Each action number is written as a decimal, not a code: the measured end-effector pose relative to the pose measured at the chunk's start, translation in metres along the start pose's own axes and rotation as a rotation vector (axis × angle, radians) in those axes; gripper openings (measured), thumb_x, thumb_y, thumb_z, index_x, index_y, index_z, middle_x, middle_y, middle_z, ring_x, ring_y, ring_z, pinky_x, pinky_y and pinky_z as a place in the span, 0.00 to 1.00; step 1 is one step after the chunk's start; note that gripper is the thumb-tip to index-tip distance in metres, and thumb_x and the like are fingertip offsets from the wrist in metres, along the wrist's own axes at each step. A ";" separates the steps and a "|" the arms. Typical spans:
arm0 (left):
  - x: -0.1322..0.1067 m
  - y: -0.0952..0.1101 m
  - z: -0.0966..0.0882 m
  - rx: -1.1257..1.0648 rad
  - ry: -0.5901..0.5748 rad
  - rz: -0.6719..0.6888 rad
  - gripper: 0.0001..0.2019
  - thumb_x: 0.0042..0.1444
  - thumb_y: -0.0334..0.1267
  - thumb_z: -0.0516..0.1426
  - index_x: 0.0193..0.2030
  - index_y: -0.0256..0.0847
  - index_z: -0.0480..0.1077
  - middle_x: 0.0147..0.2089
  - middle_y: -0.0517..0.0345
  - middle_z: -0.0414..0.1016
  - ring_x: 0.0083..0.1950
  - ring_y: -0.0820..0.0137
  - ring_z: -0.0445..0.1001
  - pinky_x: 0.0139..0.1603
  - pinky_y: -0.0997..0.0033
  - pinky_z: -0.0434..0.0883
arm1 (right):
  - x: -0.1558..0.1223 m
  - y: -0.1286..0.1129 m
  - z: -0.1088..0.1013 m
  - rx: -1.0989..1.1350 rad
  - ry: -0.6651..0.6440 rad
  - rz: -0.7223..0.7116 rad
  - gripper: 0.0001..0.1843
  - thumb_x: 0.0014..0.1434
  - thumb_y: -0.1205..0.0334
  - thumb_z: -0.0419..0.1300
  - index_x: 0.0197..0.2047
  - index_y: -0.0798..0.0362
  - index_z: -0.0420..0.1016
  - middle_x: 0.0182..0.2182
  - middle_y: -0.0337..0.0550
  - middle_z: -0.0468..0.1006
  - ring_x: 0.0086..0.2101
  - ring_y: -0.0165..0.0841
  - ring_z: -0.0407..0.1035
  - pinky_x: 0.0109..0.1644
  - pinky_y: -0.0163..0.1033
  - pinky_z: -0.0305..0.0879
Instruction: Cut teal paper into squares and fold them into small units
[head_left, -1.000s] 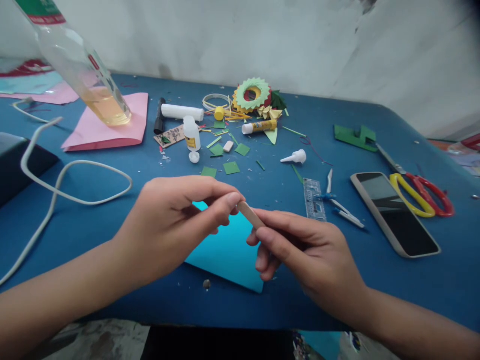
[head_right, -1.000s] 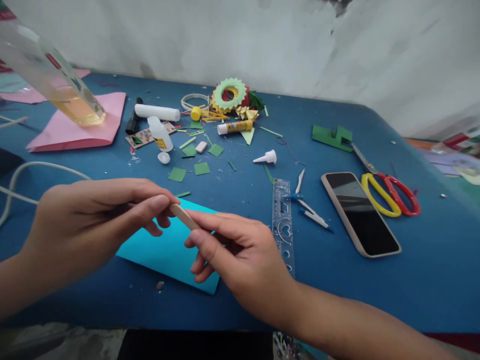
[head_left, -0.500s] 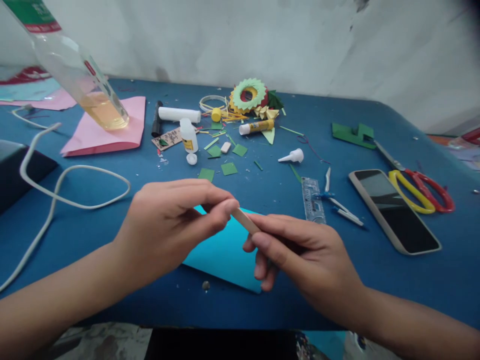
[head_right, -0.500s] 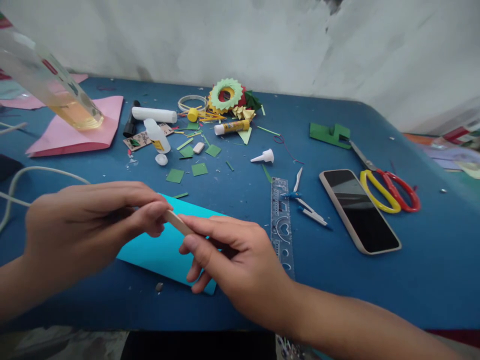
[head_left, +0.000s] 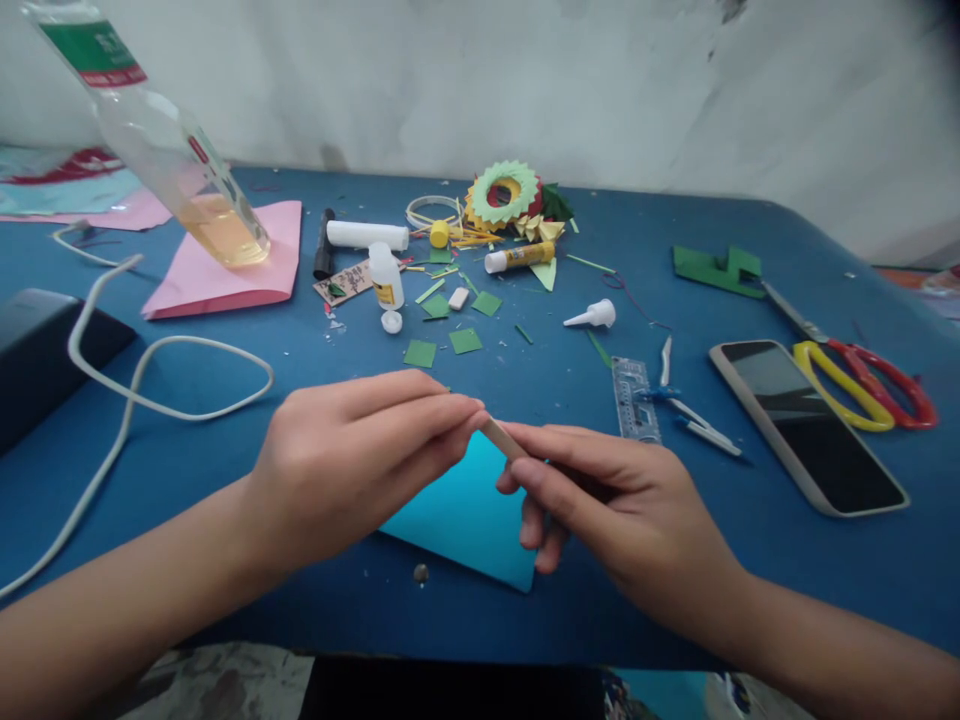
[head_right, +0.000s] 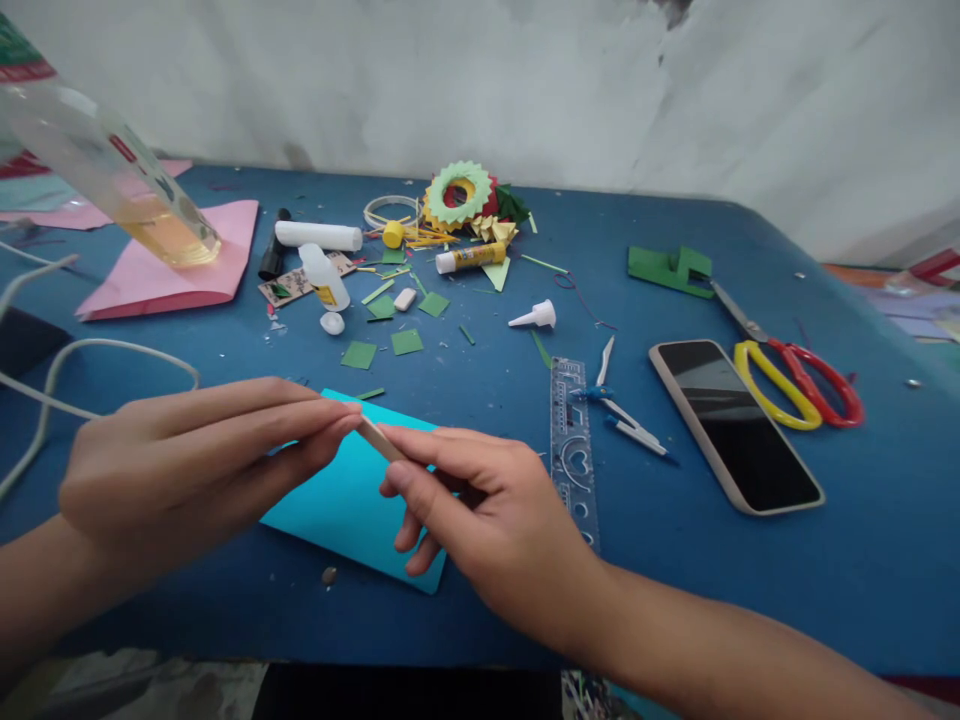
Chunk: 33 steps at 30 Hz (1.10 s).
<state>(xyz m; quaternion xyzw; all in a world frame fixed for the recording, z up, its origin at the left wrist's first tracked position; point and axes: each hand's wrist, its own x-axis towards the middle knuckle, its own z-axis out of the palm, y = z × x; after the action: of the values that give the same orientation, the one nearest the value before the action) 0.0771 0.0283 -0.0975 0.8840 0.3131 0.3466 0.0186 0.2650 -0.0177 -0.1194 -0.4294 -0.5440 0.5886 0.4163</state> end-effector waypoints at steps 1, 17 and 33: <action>-0.002 0.000 0.000 0.051 0.004 0.033 0.05 0.55 0.29 0.56 0.34 0.38 0.73 0.34 0.59 0.79 0.32 0.77 0.76 0.37 0.86 0.71 | 0.000 0.000 0.000 -0.004 -0.002 0.000 0.15 0.59 0.65 0.57 0.47 0.40 0.75 0.28 0.35 0.72 0.20 0.21 0.70 0.21 0.23 0.72; 0.010 0.007 -0.003 -0.604 -0.034 -0.526 0.04 0.52 0.31 0.58 0.27 0.38 0.73 0.24 0.68 0.75 0.16 0.83 0.67 0.15 0.89 0.65 | 0.000 -0.001 -0.002 -0.198 0.031 -0.152 0.15 0.58 0.67 0.57 0.46 0.42 0.76 0.28 0.36 0.76 0.21 0.23 0.70 0.22 0.26 0.71; 0.013 -0.019 -0.004 -0.207 -0.261 -0.495 0.14 0.55 0.42 0.53 0.21 0.39 0.66 0.20 0.62 0.66 0.23 0.74 0.67 0.22 0.76 0.63 | 0.006 0.002 -0.010 -0.366 0.129 -0.235 0.10 0.59 0.64 0.57 0.43 0.46 0.76 0.31 0.39 0.78 0.26 0.28 0.71 0.29 0.34 0.72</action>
<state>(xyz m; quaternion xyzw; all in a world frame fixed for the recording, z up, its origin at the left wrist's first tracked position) 0.0715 0.0504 -0.0920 0.8112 0.4772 0.2448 0.2330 0.2728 -0.0092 -0.1225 -0.4681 -0.6603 0.3989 0.4310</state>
